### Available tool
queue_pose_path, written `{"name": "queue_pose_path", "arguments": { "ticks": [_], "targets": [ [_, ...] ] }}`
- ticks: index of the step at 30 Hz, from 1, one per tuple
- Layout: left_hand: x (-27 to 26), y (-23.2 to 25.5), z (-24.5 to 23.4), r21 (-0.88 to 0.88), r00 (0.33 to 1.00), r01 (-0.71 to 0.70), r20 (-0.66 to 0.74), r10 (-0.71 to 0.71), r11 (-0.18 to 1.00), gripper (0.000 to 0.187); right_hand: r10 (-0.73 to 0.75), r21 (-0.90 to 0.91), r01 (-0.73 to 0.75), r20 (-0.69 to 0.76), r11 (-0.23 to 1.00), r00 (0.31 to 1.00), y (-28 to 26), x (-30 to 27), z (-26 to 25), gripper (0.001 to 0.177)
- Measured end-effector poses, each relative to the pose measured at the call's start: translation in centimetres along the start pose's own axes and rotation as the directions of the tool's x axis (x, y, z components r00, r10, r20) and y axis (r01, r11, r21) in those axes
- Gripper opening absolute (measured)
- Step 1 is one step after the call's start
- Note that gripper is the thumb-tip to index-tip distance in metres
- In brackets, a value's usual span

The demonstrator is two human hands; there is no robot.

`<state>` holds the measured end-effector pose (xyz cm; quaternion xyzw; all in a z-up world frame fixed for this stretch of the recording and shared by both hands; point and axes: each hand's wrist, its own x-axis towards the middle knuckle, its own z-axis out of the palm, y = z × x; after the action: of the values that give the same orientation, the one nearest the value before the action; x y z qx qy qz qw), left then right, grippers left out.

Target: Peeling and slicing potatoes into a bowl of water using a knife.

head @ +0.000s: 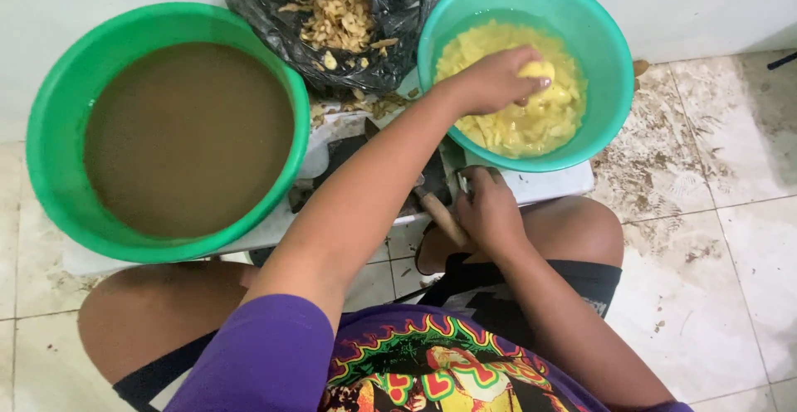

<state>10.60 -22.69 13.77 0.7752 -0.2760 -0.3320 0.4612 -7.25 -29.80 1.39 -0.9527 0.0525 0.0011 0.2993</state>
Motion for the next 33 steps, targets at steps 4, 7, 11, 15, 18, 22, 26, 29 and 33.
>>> {"name": "queue_pose_path", "arguments": {
  "ticks": [4,7,11,15,18,22,26,29,33],
  "targets": [
    [-2.3,-1.1,-1.4,-0.311,0.999,-0.036,-0.048,0.022,0.950,0.070,0.160,0.014,-0.161,0.057,0.987,0.986,-1.9,-0.4,-1.2,0.049],
    [-4.0,-2.6,-1.8,-0.443,0.977,-0.195,-0.170,0.132,0.875,0.044,0.204,0.081,-0.208,0.054,0.975,0.977,-2.1,-0.6,-1.8,0.048],
    [-6.1,-5.0,-2.3,-0.406,0.926,-0.348,-0.292,0.240,0.845,0.050,0.218,0.175,-0.230,0.088,0.957,0.972,-2.3,-0.8,-1.9,0.048],
    [-7.8,-5.9,-3.1,-0.352,0.901,-0.353,-0.378,0.213,0.867,0.045,0.245,0.228,-0.270,0.132,0.936,0.960,-3.9,-1.8,-3.4,0.050],
    [-8.8,-5.7,-3.6,-0.399,0.911,-0.250,-0.407,0.075,0.882,0.050,0.276,0.227,-0.313,0.181,0.922,0.944,-5.6,-3.2,-4.4,0.050],
    [-8.8,-5.1,-4.4,-0.599,0.924,-0.233,-0.382,-0.018,0.766,0.053,0.215,0.217,-0.250,0.171,0.944,0.961,-4.9,-4.4,-4.3,0.049],
    [-6.7,-6.2,-4.5,-0.628,0.925,-0.340,-0.357,0.129,0.699,0.045,0.244,0.233,-0.279,0.168,0.932,0.955,-5.6,-5.6,-5.8,0.049],
    [-6.7,-6.4,-4.2,-0.735,0.920,-0.384,-0.354,0.168,0.559,0.046,0.246,0.220,-0.280,0.168,0.935,0.955,-5.6,-6.7,-7.0,0.051],
    [-8.5,-6.5,-3.6,-0.843,0.908,-0.419,-0.389,0.156,0.338,0.042,0.210,0.274,-0.224,0.080,0.935,0.974,-5.3,-8.3,-8.1,0.043]
  ]
}}
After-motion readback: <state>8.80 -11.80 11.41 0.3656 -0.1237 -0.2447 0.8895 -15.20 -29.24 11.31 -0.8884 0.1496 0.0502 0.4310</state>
